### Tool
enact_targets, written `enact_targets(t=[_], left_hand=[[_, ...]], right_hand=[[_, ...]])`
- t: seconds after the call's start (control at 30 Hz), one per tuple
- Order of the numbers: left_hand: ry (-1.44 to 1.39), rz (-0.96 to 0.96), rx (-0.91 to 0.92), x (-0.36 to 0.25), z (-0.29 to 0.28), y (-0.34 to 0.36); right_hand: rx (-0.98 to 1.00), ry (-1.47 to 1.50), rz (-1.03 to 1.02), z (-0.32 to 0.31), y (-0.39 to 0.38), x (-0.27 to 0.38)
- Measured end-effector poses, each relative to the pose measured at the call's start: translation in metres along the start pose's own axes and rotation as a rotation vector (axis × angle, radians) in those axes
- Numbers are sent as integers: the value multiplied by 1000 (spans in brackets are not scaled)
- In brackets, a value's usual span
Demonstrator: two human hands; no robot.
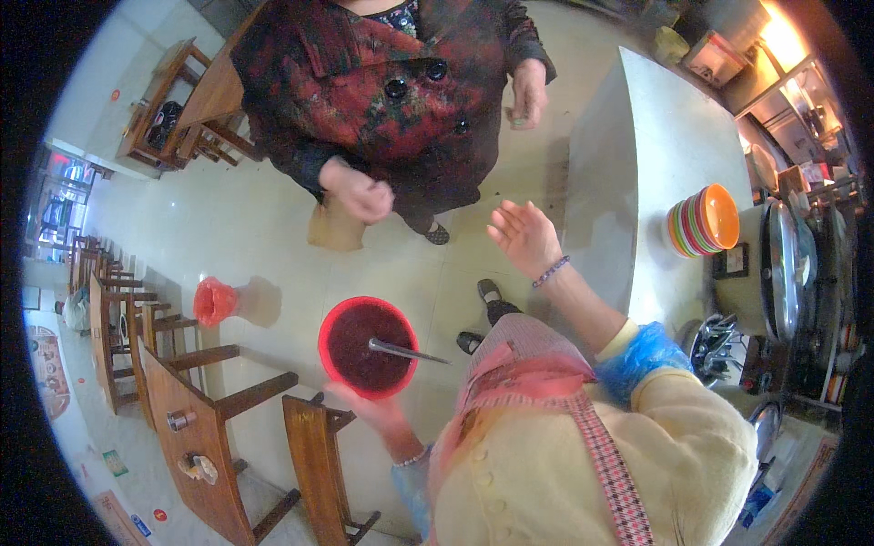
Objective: The person scoops a dark red porridge from a large pot into a red bowl, adds a white substance from a small bowl, and transfers the mixture into a plastic cup. They then use a machine to add ice to the cup, seal it, and hand it to a customer.
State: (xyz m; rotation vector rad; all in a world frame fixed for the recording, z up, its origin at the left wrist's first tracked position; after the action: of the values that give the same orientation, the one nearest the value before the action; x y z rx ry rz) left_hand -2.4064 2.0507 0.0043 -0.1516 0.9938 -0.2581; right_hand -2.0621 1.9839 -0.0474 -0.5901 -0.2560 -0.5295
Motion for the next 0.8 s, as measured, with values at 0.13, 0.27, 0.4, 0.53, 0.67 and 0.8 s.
enact_targets(t=[0.13,0.27,0.4,0.53,0.67,0.8], left_hand=[[74,34,51,2,9,-6],[122,41,46,10,7,-3],[21,-56,21,14,16,-5],[40,-41,55,14,18,-6],[7,-52,19,21,15,-4],[16,-45,54,16,21,-5]], right_hand=[[13,-7,40,-3,2,-10],[139,-76,104,-20,-3,-19],[59,-255,129,-5,-24,-28],[63,-320,181,-2,-31,-37],[65,-362,191,6,-40,-44],[87,-362,210,9,-42,-45]])
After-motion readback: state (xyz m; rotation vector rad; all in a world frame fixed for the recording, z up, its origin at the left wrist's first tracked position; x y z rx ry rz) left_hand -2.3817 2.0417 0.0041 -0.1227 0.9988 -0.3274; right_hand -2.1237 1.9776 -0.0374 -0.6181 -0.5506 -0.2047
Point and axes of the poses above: each hand's wrist, its own y-axis towards the middle knuckle, its own z-axis out of the palm, x = y × z, the point moved 2 cm from there along y, towards the middle knuckle, and after that the axes turned 4 degrees about x, right-handed, at the moved point
